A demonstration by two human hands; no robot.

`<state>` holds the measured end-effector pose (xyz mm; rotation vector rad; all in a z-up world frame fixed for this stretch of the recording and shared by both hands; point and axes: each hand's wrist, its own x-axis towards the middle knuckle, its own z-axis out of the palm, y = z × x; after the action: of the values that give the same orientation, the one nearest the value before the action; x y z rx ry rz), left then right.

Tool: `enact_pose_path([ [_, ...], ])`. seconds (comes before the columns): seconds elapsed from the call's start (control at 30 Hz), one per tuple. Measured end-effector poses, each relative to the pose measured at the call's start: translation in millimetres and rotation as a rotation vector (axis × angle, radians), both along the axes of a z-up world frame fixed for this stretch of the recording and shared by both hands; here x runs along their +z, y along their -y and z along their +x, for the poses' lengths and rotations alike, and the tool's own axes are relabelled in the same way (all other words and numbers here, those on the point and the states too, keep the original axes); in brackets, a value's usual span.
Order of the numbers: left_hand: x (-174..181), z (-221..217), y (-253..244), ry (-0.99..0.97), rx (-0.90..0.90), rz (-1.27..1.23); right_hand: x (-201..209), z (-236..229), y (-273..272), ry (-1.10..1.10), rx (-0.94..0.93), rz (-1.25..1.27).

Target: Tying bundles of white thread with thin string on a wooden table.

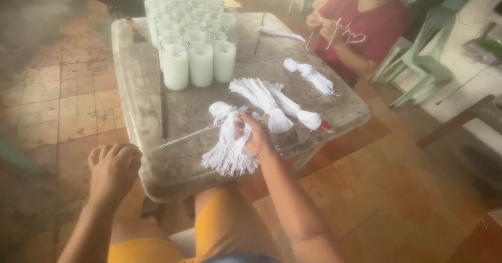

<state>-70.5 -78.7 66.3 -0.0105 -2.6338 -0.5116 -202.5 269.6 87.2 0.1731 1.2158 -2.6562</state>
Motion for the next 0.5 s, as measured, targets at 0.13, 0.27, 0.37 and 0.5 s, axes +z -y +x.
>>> enact_pose_path([
  [0.13, 6, 8, -3, 0.016, -0.029, 0.019, 21, 12, 8, 0.041, -0.24, 0.147],
  [0.27, 9, 11, -3, 0.094, -0.009, 0.052, 22, 14, 15, 0.006, -0.327, 0.142],
  [0.37, 33, 14, -1, 0.418, 0.1, 0.048, 22, 20, 19, -0.195, -0.292, 0.302],
  [0.5, 76, 23, -18, 0.78, 0.32, -0.088, 60, 66, 34, -0.281, -0.141, 0.654],
])
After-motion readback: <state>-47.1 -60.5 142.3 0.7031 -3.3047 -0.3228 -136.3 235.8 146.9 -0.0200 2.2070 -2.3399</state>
